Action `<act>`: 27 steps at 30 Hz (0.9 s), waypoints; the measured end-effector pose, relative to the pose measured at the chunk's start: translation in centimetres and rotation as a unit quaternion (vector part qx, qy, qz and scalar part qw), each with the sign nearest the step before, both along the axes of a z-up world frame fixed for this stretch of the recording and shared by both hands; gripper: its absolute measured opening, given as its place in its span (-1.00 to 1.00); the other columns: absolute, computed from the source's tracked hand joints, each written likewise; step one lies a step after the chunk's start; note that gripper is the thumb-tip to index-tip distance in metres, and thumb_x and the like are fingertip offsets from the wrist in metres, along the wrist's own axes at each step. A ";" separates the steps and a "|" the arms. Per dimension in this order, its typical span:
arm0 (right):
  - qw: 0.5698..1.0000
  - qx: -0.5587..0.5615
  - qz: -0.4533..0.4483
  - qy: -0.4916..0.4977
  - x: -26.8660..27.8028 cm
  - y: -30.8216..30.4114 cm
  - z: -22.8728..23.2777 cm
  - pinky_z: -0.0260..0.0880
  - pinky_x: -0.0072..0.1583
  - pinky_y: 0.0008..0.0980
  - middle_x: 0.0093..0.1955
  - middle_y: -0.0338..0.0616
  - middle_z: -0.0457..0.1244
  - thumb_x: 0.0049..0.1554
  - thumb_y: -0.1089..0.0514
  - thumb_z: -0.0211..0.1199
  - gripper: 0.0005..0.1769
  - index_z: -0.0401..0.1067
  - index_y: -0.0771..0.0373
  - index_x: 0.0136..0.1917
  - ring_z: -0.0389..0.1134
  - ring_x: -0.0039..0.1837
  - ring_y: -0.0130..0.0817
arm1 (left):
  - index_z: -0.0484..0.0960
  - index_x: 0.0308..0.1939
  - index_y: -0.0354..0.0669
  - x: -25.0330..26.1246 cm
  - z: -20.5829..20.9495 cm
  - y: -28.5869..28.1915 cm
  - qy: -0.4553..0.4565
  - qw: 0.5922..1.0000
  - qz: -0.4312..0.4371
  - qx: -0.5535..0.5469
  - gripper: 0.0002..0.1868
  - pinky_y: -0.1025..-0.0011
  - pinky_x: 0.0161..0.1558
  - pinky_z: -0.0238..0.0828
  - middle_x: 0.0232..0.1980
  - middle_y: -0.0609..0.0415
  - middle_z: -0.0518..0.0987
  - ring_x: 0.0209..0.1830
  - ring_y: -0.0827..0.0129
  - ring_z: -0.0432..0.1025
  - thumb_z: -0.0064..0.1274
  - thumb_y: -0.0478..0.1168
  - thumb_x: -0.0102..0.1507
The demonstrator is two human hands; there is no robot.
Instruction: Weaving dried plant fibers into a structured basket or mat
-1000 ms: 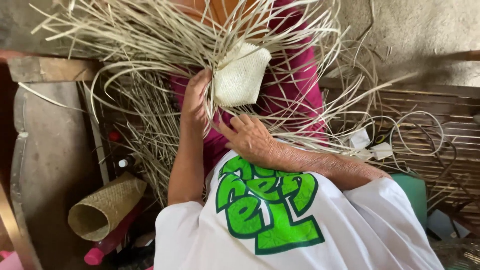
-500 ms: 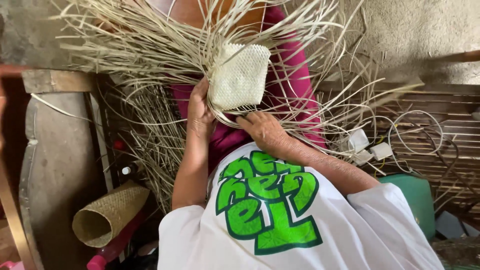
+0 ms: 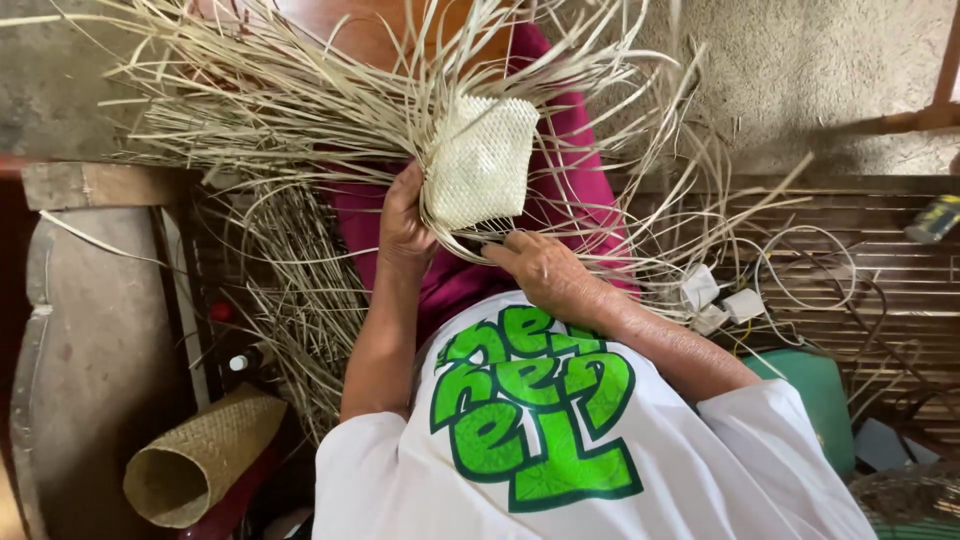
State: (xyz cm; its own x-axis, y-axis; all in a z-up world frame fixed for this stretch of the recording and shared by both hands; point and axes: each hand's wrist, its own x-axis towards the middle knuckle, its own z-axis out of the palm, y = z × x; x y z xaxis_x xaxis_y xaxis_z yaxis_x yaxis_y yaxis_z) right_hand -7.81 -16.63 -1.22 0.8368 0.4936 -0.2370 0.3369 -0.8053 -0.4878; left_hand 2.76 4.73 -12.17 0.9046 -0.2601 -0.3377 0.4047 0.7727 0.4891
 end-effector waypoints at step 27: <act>0.948 -0.068 -0.150 -0.273 2.8 3.9 -1.7 0.36 -0.25 -0.21 -0.35 -0.29 0.23 -0.03 -0.14 0.35 -0.59 0.29 0.03 -0.04 0.37 -0.33 -0.23 | 0.41 -0.44 -0.17 -1.3 10.7 -4.5 -0.214 0.863 0.128 0.439 -0.61 0.50 -0.32 0.25 -0.56 0.26 0.18 -0.51 0.56 0.17 0.18 -0.10 0.39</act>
State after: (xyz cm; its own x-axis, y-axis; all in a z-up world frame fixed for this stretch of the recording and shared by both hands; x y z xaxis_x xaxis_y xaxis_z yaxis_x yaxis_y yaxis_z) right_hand -4.98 -12.74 -2.90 0.9508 0.2100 0.2278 0.2554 -0.9475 -0.1924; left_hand 1.48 0.27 -1.48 0.9853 0.1526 0.0764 -0.0872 0.0655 0.9940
